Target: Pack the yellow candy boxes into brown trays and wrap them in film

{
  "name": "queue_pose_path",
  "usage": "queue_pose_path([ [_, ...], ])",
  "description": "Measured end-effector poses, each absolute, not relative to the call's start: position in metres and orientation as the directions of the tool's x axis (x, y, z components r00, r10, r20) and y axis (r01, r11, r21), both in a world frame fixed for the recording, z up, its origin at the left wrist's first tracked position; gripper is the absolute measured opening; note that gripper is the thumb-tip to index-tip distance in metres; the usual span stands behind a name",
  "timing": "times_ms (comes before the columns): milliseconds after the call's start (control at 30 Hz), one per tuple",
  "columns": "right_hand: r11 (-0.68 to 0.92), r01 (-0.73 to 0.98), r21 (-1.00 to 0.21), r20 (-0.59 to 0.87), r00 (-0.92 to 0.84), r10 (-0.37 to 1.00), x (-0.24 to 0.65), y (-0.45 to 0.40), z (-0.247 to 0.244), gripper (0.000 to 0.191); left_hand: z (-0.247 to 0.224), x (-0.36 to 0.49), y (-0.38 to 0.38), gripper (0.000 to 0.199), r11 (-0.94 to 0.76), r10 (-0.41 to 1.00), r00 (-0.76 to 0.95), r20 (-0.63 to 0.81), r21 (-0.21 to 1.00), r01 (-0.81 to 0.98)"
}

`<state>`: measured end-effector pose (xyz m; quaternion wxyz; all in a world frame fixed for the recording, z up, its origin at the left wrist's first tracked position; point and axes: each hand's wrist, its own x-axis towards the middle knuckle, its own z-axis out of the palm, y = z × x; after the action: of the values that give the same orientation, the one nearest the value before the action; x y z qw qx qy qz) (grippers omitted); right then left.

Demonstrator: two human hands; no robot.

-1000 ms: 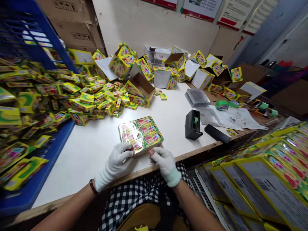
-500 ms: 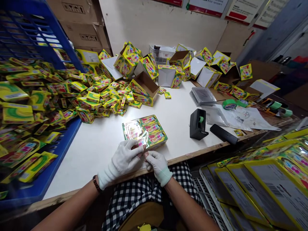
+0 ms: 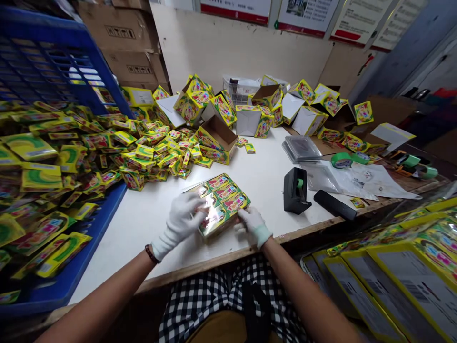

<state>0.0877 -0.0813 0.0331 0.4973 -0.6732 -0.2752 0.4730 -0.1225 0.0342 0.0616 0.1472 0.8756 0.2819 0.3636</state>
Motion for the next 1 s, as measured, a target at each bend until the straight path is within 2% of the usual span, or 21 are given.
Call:
queue_pose_path([
  [100,-0.300,0.083,-0.950,-0.225,0.486,0.845,0.120,-0.048,0.047,0.033,0.064,-0.126,0.071,0.040,-0.597,0.802,0.359,0.477,0.666,0.447],
  [167,-0.240,0.200,-0.950,-0.098,0.537,0.838,0.129,-0.033,0.057,0.037,0.055,-0.128,0.074,0.043,-0.555,0.827,0.378,0.416,0.712,0.431],
  [233,-0.154,0.377,-0.913,0.046,0.472,0.880,0.125,-0.028,0.064,0.042,0.040,-0.130,0.055,0.038,-0.548,0.825,0.413,0.386,0.724,0.418],
  [267,-0.090,0.518,-0.850,0.127,0.369,0.921,0.118,-0.031,0.064,0.040,0.033,-0.130,0.040,0.036,-0.537,0.830,0.416,0.373,0.736,0.411],
  [333,0.095,0.800,-0.592,0.241,0.064,0.968,0.100,-0.044,0.061,0.037,0.021,-0.130,0.005,0.034,-0.502,0.843,0.411,0.346,0.780,0.373],
  [400,0.262,0.922,-0.284,0.252,-0.192,0.949,0.082,-0.064,0.054,0.041,0.013,-0.131,-0.024,0.032,-0.472,0.848,0.412,0.333,0.828,0.303],
  [433,0.299,0.935,-0.192,0.252,-0.247,0.936,0.074,-0.075,0.049,0.044,0.011,-0.131,-0.033,0.029,-0.478,0.840,0.419,0.345,0.836,0.269],
  [500,0.337,0.937,-0.095,0.271,-0.301,0.914,0.061,-0.094,0.038,0.047,0.010,-0.134,-0.042,0.023,-0.555,0.787,0.455,0.417,0.801,0.225],
  [567,0.356,0.932,-0.067,0.323,-0.317,0.892,0.051,-0.107,0.029,0.048,0.010,-0.138,-0.040,0.017,-0.678,0.683,0.516,0.516,0.711,0.186],
  [667,0.411,0.904,-0.117,0.410,-0.333,0.849,0.047,-0.116,0.022,0.046,0.011,-0.144,-0.029,0.023,-0.848,0.455,0.613,0.646,0.524,0.077],
  [733,0.484,0.847,-0.220,0.438,-0.357,0.825,0.058,-0.120,0.023,0.042,0.009,-0.147,-0.023,0.035,-0.912,0.319,0.649,0.690,0.411,0.011],
  [800,0.431,0.826,-0.363,0.501,-0.217,0.838,0.086,-0.126,0.029,0.037,0.005,-0.148,-0.020,0.043,-0.938,0.258,0.653,0.712,0.348,-0.008],
  [833,0.324,0.838,-0.438,0.541,-0.042,0.840,0.107,-0.131,0.033,0.034,0.002,-0.148,-0.019,0.044,-0.943,0.256,0.644,0.721,0.333,0.001],
  [867,0.152,0.840,-0.522,0.560,0.203,0.803,0.131,-0.136,0.037,0.032,-0.001,-0.147,-0.018,0.044,-0.945,0.265,0.631,0.729,0.326,0.020],
  [933,-0.236,0.705,-0.669,0.512,0.667,0.541,0.183,-0.146,0.046,0.033,-0.008,-0.139,-0.016,0.041,-0.944,0.289,0.598,0.748,0.327,0.048],
  [967,-0.392,0.570,-0.722,0.431,0.814,0.390,0.209,-0.151,0.050,0.036,-0.011,-0.132,-0.015,0.039,-0.942,0.295,0.588,0.753,0.333,0.047],
  [1000,-0.467,0.486,-0.739,0.386,0.873,0.298,0.231,-0.154,0.053,0.040,-0.013,-0.124,-0.015,0.037,-0.938,0.301,0.581,0.756,0.343,0.039],
])
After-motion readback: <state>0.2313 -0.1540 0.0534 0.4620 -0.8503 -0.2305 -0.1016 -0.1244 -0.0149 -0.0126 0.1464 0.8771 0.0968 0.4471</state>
